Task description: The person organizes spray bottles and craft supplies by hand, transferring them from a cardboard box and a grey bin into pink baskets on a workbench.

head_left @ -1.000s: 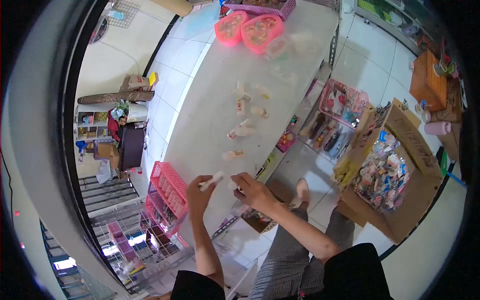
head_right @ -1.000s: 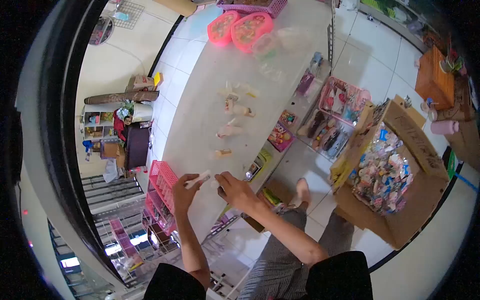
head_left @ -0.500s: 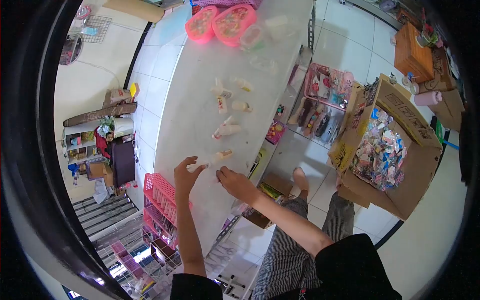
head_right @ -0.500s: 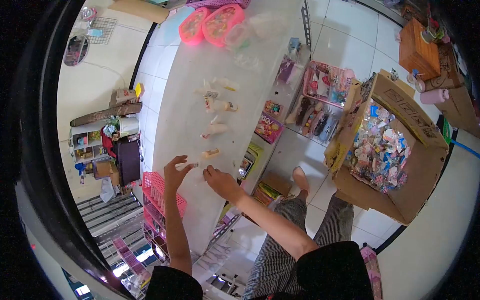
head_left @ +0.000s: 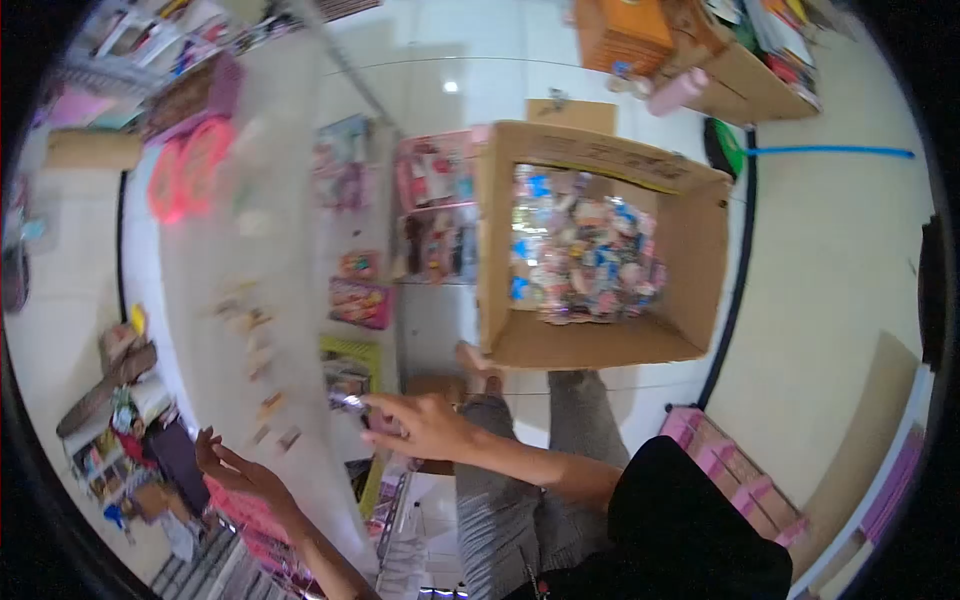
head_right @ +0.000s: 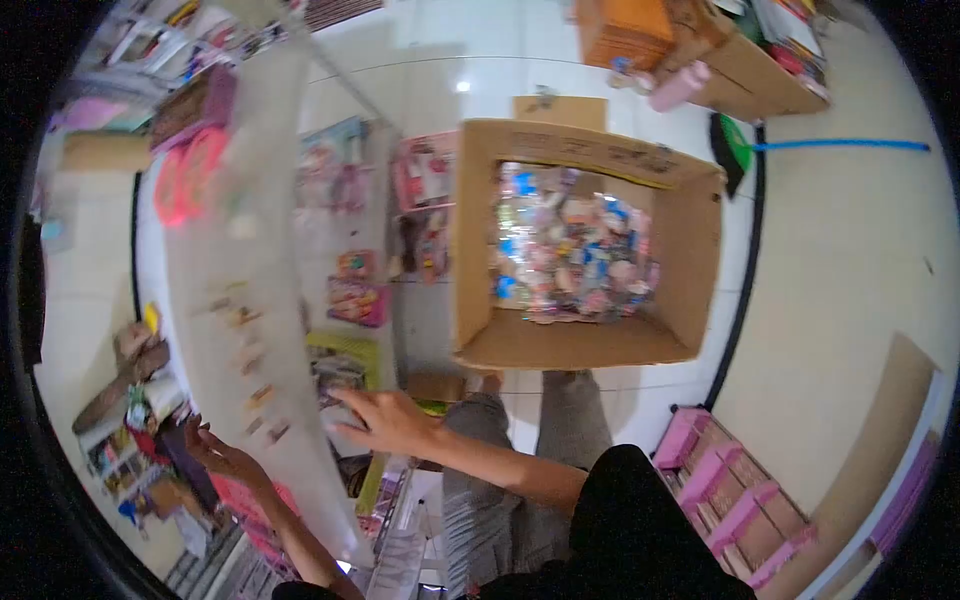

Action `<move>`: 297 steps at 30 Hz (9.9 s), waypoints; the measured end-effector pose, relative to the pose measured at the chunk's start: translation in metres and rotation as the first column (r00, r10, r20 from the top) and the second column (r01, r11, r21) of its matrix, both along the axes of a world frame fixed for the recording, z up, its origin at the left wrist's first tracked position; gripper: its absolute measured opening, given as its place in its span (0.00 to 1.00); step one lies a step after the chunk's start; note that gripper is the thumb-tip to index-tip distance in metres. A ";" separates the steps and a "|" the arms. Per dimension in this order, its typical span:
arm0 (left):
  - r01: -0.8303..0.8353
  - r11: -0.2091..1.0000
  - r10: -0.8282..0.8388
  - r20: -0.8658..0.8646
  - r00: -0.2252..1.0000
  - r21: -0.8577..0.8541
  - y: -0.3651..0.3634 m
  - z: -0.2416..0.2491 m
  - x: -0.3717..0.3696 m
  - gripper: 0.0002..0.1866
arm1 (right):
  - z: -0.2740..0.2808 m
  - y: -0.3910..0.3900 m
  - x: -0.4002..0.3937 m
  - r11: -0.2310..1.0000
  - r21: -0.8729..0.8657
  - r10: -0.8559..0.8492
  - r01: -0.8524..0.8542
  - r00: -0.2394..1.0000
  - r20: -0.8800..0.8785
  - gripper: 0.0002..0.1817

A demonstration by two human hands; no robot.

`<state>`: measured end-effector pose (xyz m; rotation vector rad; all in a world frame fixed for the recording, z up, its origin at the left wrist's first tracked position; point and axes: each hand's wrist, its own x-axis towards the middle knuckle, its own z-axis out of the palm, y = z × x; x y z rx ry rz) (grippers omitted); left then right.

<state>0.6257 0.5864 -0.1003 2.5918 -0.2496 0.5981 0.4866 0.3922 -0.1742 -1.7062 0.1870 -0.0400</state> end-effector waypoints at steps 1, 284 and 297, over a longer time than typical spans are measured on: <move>0.069 0.995 -0.071 -0.023 0.997 -0.075 -0.044 0.000 -0.016 0.14 | 0.005 -0.033 -0.008 0.991 0.019 -0.129 0.130 0.990 -0.063 0.21; 0.669 0.742 -0.471 -0.680 0.562 0.040 -0.425 -0.319 -0.090 0.28 | -0.225 -0.331 -0.141 0.776 -0.626 -0.471 -0.077 0.588 -0.657 0.33; 0.635 0.722 -0.425 -0.549 0.720 0.274 -0.432 -0.326 -0.108 0.20 | -0.234 -0.386 -0.144 0.485 -0.875 -0.734 0.009 0.548 -0.401 0.17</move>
